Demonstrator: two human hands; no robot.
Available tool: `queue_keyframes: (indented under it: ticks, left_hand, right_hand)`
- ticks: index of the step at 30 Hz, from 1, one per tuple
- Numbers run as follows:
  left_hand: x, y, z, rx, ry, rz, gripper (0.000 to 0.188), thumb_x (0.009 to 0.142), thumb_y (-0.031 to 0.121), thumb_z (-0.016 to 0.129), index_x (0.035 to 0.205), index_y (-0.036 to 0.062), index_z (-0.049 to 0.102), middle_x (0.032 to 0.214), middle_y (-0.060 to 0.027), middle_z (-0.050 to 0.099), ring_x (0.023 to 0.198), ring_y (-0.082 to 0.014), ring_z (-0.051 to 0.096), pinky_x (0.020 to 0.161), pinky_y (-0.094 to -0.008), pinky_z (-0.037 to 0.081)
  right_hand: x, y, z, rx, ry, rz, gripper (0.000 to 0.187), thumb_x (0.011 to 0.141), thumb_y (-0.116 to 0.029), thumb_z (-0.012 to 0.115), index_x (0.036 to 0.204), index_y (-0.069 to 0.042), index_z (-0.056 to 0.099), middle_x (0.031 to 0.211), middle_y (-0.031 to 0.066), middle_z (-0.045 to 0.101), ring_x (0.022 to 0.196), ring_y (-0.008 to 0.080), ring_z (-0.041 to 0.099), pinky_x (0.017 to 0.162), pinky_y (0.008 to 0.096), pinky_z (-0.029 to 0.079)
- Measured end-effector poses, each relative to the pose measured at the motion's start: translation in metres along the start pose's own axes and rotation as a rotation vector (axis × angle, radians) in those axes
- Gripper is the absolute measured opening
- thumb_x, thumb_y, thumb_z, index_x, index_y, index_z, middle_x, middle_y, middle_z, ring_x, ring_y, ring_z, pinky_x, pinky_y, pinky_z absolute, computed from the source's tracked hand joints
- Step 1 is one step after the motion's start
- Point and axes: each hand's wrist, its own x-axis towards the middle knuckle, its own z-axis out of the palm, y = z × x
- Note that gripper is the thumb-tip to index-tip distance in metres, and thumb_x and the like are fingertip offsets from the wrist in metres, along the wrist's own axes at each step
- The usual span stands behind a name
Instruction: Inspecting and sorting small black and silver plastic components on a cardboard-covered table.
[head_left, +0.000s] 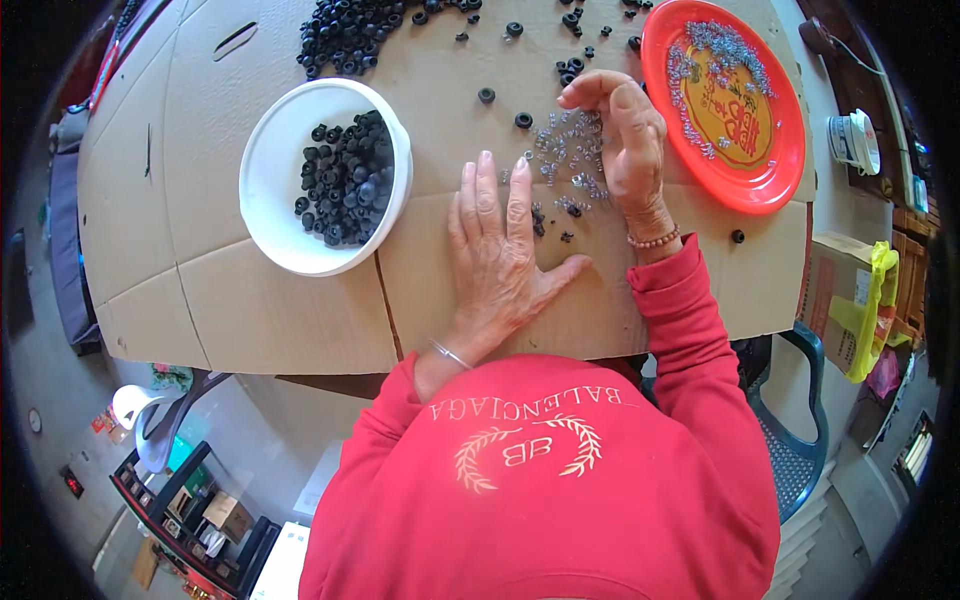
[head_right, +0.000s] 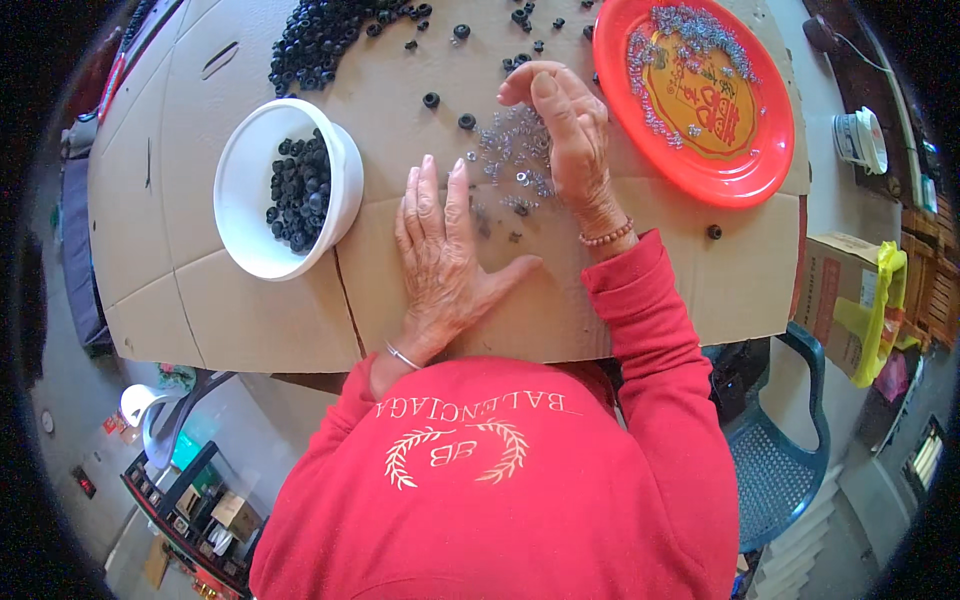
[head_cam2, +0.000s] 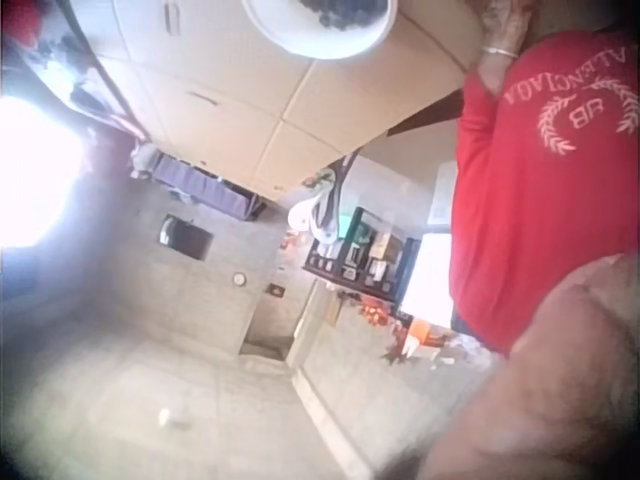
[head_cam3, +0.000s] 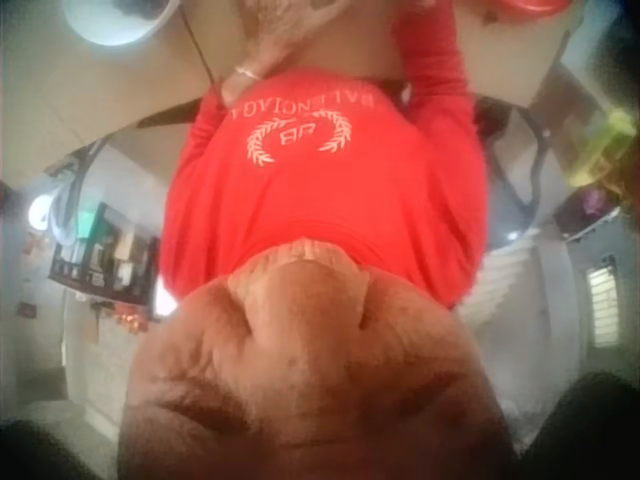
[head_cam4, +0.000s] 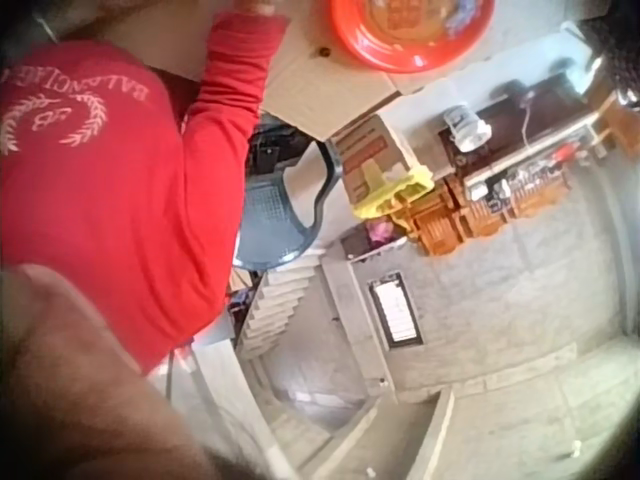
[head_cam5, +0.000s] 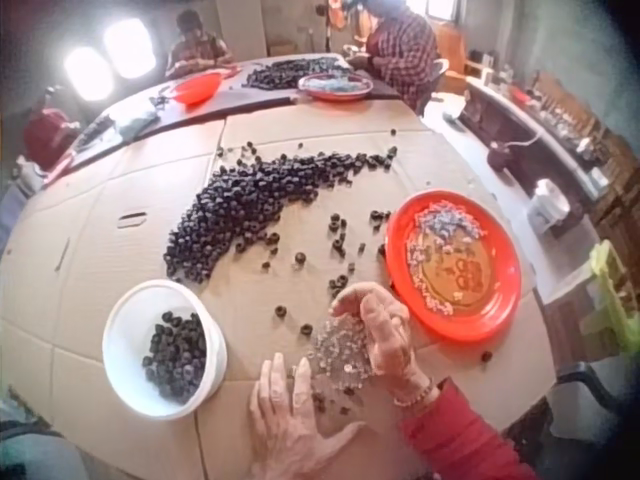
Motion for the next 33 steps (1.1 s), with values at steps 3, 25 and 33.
queue_keyframes:
  ticks: [3, 25, 33]
  left_hand:
    - [-0.001, -0.001, 0.0, 0.015, -0.024, -0.004, 0.109, 0.063, 0.055, 0.075, 0.143, 0.0027, 0.023, 0.147, -0.0239, 0.018, 0.137, -0.0402, 0.016, 0.109, -0.0497, 0.016]
    - [-0.001, -0.002, 0.001, 0.015, 0.008, -0.003, 0.106, 0.064, 0.056, 0.072, 0.14, -0.0025, 0.026, 0.146, -0.025, 0.022, 0.137, -0.0394, 0.018, 0.109, -0.0495, 0.017]
    - [-0.002, -0.004, -0.001, -0.004, 0.004, -0.028, 0.106, 0.064, 0.055, 0.073, 0.138, -0.0056, 0.028, 0.145, -0.0245, 0.023, 0.137, -0.0382, 0.018, 0.111, -0.0473, 0.017]
  right_hand:
    - [0.0, 0.004, 0.0, 0.079, 0.002, 0.006, 0.047, 0.099, -0.035, 0.032, 0.108, 0.006, 0.054, 0.1, 0.0121, 0.061, 0.094, 0.019, 0.057, 0.09, 0.033, 0.042]
    - [-0.007, -0.02, 0.011, -0.482, -0.325, -0.289, 0.031, 0.088, -0.028, 0.051, 0.092, 0.001, 0.063, 0.088, 0.0138, 0.062, 0.087, 0.0249, 0.058, 0.084, 0.0327, 0.041]
    - [-0.012, -0.027, 0.02, -1.041, -0.275, -0.482, 0.018, 0.072, -0.013, 0.069, 0.089, -0.009, 0.066, 0.086, 0.0034, 0.059, 0.089, 0.0207, 0.055, 0.08, 0.037, 0.038]
